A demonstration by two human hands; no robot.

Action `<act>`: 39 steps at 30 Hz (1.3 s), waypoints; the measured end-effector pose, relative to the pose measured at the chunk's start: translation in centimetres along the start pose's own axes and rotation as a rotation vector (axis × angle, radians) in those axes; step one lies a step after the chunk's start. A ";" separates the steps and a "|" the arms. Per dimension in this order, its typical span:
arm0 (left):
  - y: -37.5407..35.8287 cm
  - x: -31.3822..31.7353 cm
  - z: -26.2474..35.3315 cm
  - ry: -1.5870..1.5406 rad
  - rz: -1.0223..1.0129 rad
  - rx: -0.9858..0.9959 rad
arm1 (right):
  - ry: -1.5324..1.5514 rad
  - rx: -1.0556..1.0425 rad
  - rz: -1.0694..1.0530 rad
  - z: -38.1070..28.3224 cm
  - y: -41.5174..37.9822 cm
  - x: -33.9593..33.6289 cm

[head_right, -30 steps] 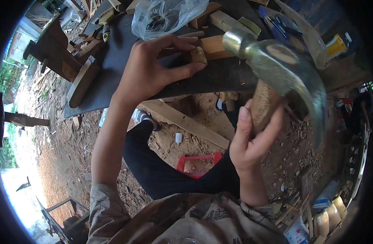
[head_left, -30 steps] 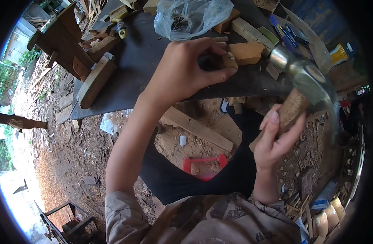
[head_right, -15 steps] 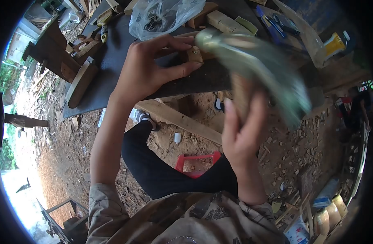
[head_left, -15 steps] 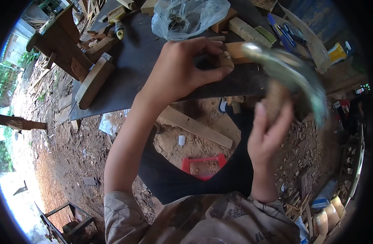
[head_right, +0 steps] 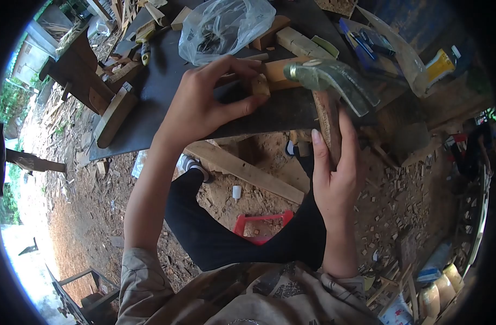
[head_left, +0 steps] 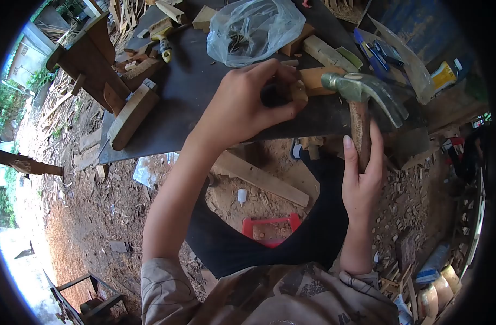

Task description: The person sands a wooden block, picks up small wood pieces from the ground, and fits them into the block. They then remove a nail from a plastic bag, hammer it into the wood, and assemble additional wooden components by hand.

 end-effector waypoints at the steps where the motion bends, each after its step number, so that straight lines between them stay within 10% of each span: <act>1: 0.0 -0.1 0.0 0.015 -0.013 0.012 | -0.017 -0.007 -0.012 0.3 -0.1 0.0; 39: -0.9 1.5 3.1 0.431 -0.027 0.435 | 0.181 0.189 -0.032 1.6 -3.2 -2.6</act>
Point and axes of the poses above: each hand's wrist, its own y-axis towards the middle knuckle, its own x-axis out of the palm, z = x × y, the point moved 2 cm from there along y, towards the middle knuckle, and after that the axes turned 3 degrees about y, right-handed, at the moved point
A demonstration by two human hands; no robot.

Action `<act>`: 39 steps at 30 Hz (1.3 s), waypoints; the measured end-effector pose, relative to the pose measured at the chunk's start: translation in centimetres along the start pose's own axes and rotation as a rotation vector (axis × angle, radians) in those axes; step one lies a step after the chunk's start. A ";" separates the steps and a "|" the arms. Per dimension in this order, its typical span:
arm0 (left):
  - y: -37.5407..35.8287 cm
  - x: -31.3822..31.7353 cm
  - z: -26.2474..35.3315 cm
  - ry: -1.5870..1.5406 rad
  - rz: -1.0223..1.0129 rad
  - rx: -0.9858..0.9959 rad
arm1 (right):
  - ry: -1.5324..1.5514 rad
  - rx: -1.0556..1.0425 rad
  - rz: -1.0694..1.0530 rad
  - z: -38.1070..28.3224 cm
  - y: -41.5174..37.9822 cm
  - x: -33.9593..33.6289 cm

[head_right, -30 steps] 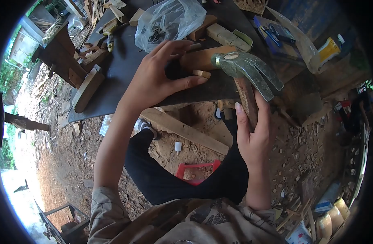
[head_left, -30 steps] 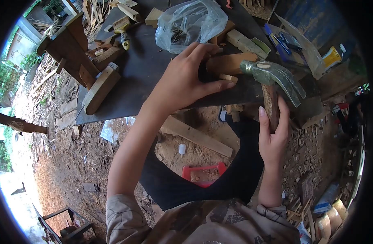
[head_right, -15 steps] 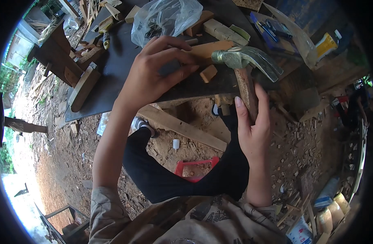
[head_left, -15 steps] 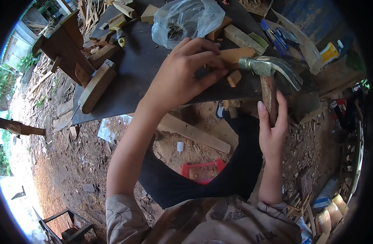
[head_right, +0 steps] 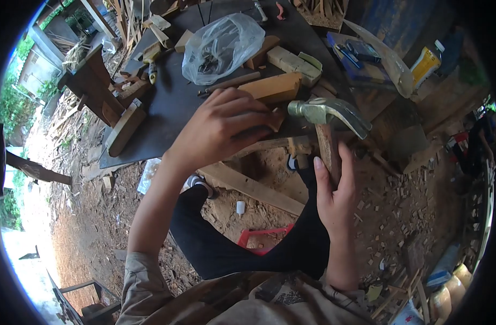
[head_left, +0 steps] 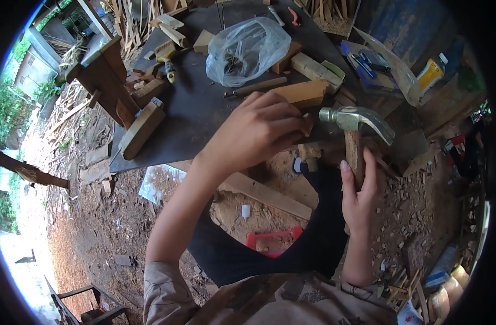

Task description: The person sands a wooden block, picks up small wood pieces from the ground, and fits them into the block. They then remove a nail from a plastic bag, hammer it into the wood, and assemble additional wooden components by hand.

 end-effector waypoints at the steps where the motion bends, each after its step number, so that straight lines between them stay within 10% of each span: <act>1: 0.1 -0.1 0.6 0.031 -0.009 -0.008 | 0.039 0.064 -0.013 -0.1 -0.3 -0.2; 39: 0.1 0.1 0.3 -0.307 0.113 -0.393 | 0.018 -0.101 -0.074 -1.1 0.9 -0.7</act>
Point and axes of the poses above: each hand's wrist, its own y-axis towards the middle knuckle, its own x-axis out of the palm, z = x × y, the point moved 2 cm from there along y, towards the middle knuckle, and after that the axes turned 3 degrees about y, right-handed, at the moved point
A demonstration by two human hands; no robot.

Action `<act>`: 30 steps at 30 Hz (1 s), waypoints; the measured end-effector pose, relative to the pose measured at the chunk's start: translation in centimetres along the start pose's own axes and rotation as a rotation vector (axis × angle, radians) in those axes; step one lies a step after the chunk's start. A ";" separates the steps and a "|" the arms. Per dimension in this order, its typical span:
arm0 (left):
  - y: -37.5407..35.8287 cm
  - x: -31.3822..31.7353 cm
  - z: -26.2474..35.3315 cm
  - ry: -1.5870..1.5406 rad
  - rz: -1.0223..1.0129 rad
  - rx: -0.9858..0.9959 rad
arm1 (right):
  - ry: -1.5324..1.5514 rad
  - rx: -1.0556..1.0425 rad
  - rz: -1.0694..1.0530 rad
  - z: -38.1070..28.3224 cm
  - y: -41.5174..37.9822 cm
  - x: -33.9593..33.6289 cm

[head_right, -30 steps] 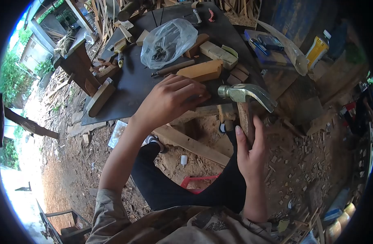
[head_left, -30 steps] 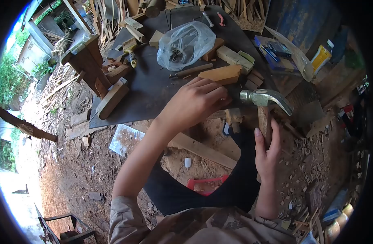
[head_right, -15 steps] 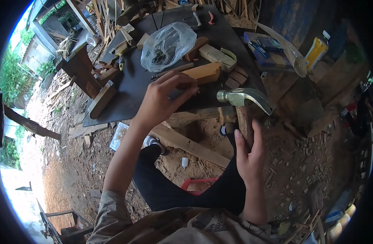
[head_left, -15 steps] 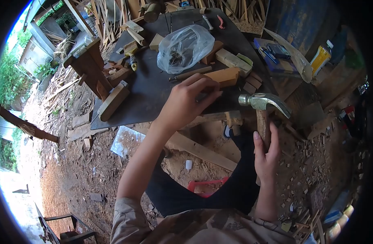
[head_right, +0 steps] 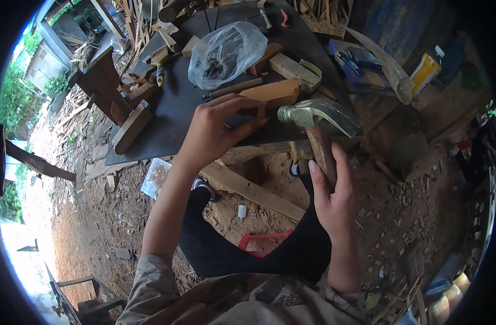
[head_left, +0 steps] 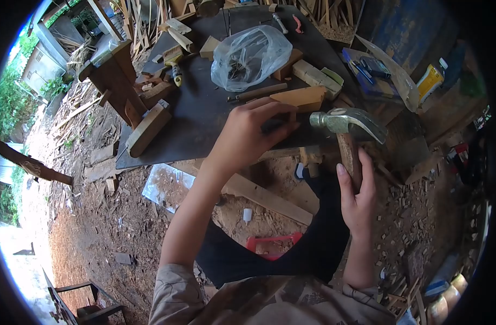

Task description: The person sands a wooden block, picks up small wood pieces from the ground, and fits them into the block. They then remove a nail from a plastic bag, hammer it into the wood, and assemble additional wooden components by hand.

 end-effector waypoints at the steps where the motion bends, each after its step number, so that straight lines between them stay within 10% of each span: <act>1: -0.1 -0.1 -0.1 -0.018 -0.007 -0.017 | -0.014 -0.017 -0.008 -0.3 0.3 -0.1; 30: -0.5 0.3 -0.3 0.038 0.052 -0.014 | -0.334 -0.279 -0.129 -1.9 4.6 -2.1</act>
Point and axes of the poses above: each hand's wrist, its own y-axis towards the middle knuckle, its own x-axis out of the palm, z = x × y, the point moved 2 cm from there along y, towards the middle knuckle, and after that the axes turned 3 degrees about y, right-handed, at the moved point
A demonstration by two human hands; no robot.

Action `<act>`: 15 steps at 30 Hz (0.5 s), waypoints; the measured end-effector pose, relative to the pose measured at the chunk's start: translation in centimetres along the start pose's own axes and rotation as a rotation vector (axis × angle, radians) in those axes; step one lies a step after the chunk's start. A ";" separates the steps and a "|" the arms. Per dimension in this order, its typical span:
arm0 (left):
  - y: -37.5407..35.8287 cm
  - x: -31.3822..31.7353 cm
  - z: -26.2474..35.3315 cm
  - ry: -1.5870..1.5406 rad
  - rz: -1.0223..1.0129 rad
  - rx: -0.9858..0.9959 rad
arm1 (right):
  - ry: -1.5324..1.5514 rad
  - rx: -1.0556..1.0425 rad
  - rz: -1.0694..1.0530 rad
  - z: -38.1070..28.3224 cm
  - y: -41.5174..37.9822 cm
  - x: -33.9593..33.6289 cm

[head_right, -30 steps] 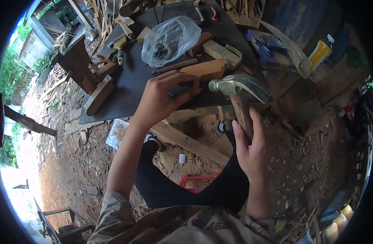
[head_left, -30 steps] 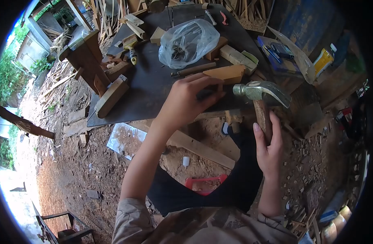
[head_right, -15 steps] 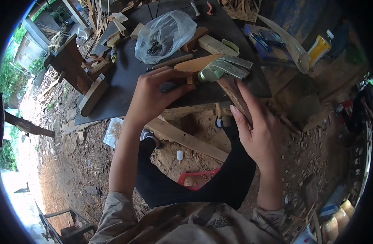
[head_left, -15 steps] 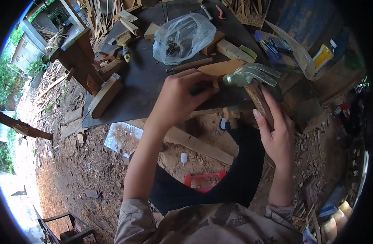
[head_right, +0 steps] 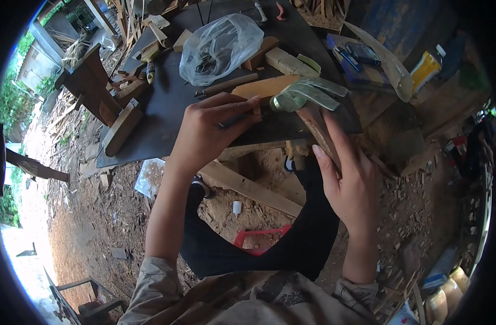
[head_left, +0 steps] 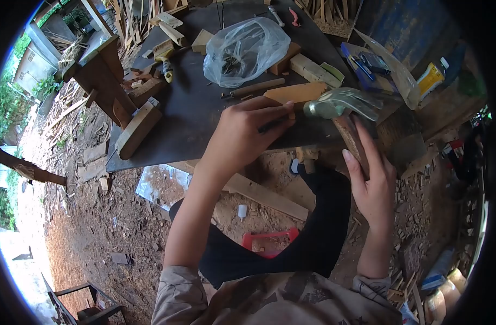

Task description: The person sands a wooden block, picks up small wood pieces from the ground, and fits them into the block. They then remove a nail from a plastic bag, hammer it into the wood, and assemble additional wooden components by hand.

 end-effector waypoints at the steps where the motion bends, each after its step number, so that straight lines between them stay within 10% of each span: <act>1: 0.0 0.0 0.1 0.005 0.002 -0.002 | 0.020 -0.016 0.041 -0.1 0.1 -0.1; 15: -0.2 0.1 0.1 0.019 0.008 -0.006 | -0.004 0.011 0.006 -0.4 0.2 -0.4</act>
Point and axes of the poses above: each hand's wrist, its own y-axis towards the middle knuckle, its own x-axis out of the palm, z = x × y, the point moved 2 cm from there along y, towards the middle knuckle, and after that the axes turned 3 degrees about y, right-handed, at the moved point
